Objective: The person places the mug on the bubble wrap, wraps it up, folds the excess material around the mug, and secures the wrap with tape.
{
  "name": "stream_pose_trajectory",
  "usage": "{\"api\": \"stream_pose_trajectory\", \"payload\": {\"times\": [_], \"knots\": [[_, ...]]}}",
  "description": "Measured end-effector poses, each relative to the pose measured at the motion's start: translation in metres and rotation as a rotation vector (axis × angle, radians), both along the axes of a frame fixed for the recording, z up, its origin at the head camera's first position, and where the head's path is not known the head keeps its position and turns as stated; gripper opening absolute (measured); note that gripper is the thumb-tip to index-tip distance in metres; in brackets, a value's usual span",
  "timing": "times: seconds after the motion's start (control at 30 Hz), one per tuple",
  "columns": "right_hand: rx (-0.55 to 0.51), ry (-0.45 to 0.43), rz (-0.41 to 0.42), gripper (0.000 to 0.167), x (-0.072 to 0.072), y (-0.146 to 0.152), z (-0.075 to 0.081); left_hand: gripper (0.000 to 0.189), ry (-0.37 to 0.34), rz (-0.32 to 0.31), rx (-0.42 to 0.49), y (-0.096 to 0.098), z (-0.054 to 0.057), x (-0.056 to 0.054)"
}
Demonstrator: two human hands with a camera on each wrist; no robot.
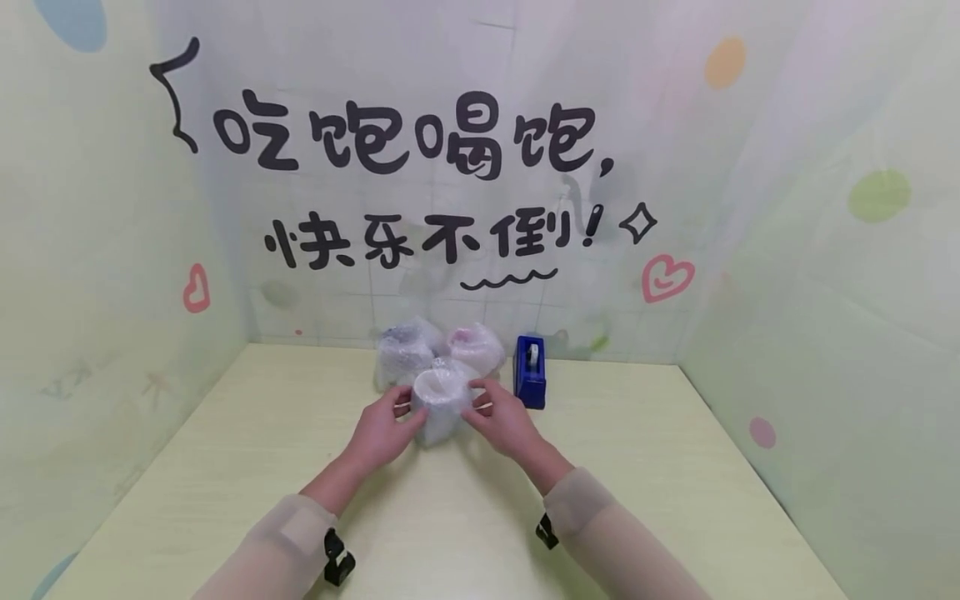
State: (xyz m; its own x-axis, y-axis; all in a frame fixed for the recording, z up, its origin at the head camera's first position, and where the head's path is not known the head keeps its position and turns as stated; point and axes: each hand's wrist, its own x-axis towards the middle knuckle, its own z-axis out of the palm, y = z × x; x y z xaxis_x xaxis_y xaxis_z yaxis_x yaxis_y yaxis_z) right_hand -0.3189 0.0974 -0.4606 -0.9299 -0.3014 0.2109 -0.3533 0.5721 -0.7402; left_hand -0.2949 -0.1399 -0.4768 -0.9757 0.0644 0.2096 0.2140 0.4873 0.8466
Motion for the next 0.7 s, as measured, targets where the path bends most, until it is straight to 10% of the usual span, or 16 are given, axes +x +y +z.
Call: {"api": "stream_pose_trajectory", "payload": {"times": [0.7], "knots": [[0.035,-0.021,-0.034,0.05,-0.014,-0.008,-0.004,0.06,-0.043,-0.077,-0.014,-0.008,-0.002,-0.017]]}}
